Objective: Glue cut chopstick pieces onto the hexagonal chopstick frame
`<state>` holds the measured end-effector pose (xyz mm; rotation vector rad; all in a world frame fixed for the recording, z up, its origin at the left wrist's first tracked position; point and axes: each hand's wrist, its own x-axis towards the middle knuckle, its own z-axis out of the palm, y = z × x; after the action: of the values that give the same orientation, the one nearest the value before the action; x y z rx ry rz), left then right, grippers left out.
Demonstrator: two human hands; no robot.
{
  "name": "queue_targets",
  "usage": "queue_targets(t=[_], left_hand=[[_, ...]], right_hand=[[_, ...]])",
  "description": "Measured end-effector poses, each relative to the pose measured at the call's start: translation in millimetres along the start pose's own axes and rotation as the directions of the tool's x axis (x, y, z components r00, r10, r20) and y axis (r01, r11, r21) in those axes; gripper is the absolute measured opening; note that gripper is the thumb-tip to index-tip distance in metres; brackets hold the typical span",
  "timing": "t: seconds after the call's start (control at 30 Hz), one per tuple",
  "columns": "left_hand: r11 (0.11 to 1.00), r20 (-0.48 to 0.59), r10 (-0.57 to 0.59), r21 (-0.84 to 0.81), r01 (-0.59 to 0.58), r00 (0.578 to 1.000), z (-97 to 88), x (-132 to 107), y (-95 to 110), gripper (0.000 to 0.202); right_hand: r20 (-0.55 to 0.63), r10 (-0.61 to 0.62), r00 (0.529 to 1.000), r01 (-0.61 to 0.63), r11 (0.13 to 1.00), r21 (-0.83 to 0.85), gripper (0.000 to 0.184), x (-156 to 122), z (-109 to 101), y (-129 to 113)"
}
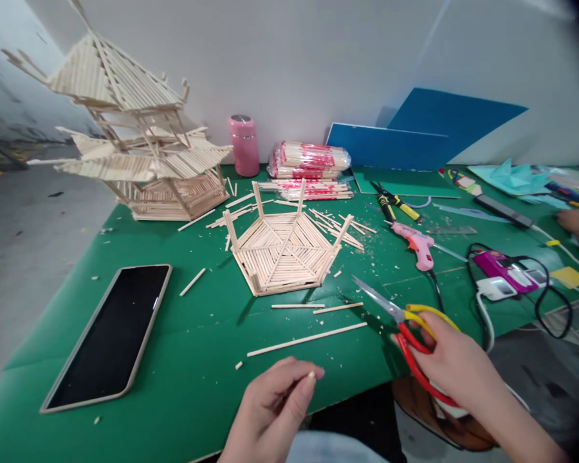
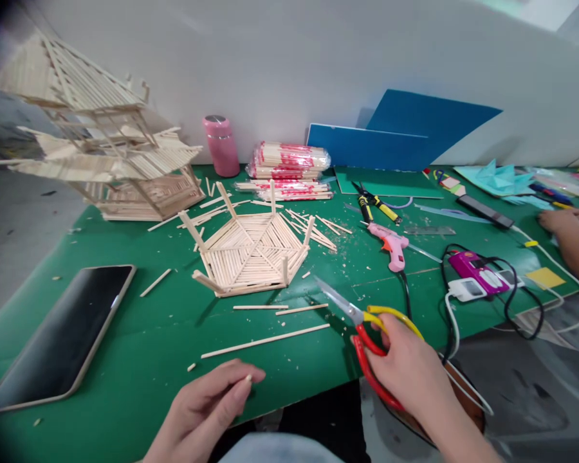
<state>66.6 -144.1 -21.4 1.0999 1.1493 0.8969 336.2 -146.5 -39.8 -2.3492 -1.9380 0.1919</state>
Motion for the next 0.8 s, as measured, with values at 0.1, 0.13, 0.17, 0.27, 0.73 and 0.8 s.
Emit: queue_targets(t=[0.1, 0.13, 0.17, 0.27, 0.73, 0.8], left_hand=[[0.959, -0.049, -0.192, -0.219, 0.177, 0.98, 0.5, 2, -7, 0.027], [0.935, -0.034, -0.236, -0.281, 0.218, 0.971, 0.0, 3, -8, 0.03], [0.909, -0.016, -0.266, -0.338, 0.245, 0.964, -0.9, 4, -8, 0.032], [0.841, 0.021, -0.305, -0.464, 0.279, 0.952, -3.7, 5, -8, 0.03], [0.645, -0.015, -0.402, -0.715, 0.271, 0.915, -3.6, 11, 4, 0.015], [0.63, -0.037, -0.419, -0.731, 0.261, 0.907, -5.3, 11, 4, 0.015]], right_hand=[[-0.056, 0.008, 0.998, -0.013, 0.996, -0.083, 0.036, 19, 5, 19], [-0.066, -0.001, 0.998, -0.004, 0.997, -0.082, 0.037, 23, 7, 23], [-0.077, -0.022, 0.997, 0.016, 0.997, -0.077, 0.039, 26, 7, 26], [-0.163, -0.109, 0.98, 0.09, 0.989, -0.121, 0.046, 28, 1, 27], [0.122, -0.661, 0.741, 0.671, 0.719, -0.181, 0.018, 56, 2, -79], [0.162, -0.695, 0.701, 0.713, 0.673, -0.197, 0.019, 60, 1, -79]])
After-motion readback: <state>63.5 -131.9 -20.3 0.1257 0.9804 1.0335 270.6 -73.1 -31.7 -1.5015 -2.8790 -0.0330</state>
